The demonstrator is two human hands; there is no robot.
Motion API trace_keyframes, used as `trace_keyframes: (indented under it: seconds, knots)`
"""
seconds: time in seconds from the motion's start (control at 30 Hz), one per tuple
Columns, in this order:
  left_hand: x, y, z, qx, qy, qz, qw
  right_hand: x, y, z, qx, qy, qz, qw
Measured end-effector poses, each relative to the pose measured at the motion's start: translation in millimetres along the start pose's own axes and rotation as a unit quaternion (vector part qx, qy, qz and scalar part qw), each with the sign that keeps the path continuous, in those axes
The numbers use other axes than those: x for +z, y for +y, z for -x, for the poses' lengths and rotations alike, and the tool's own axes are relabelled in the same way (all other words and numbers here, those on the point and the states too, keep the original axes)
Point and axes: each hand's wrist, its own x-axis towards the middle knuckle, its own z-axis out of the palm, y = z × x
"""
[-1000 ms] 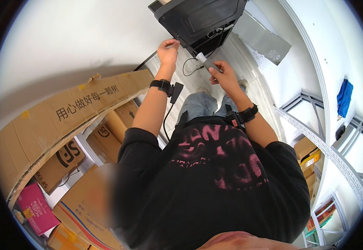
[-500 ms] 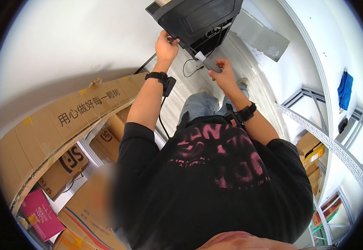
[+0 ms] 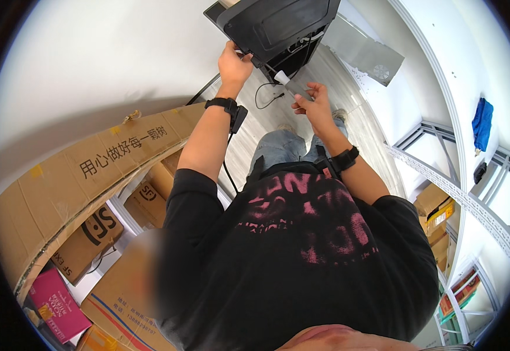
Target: The person uses a screwdriver to remove screws from the back panel of a wall-mounted electronic device. They then detach the metal back cover, exposing the internal components and wiring.
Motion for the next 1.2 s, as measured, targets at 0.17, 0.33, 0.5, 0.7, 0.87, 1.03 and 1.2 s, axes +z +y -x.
trace_keyframes:
  seconds: [0.17, 0.33, 0.5, 0.7, 0.87, 1.03, 1.2]
  knots:
    - [-2, 0, 1, -0.004, -0.005, -0.012, 1.000, -8, -2, -7, 0.087, -0.078, 0.009, 0.993]
    - [-2, 1, 1, -0.010, -0.016, -0.026, 0.999, 10, 6, 2, -0.048, 0.009, 0.094, 0.994]
    - [0, -2, -2, -0.016, -0.022, -0.051, 0.998, 7, -4, 7, 0.022, 0.002, -0.011, 1.000]
    - [2, -7, -3, 0.013, -0.009, -0.035, 0.999, -19, -4, -13, 0.034, -0.061, -0.039, 0.997]
    - [1, -7, -4, 0.008, -0.013, -0.043, 0.999, 3, 4, 4, -0.055, 0.028, 0.007, 0.998]
    - [3, -6, 0, 0.017, 0.001, -0.048, 0.999, -3, -2, 2, 0.010, 0.024, -0.029, 0.999]
    - [1, -6, -5, 0.005, -0.011, -0.063, 0.998, -11, -4, -10, 0.007, -0.008, 0.016, 1.000]
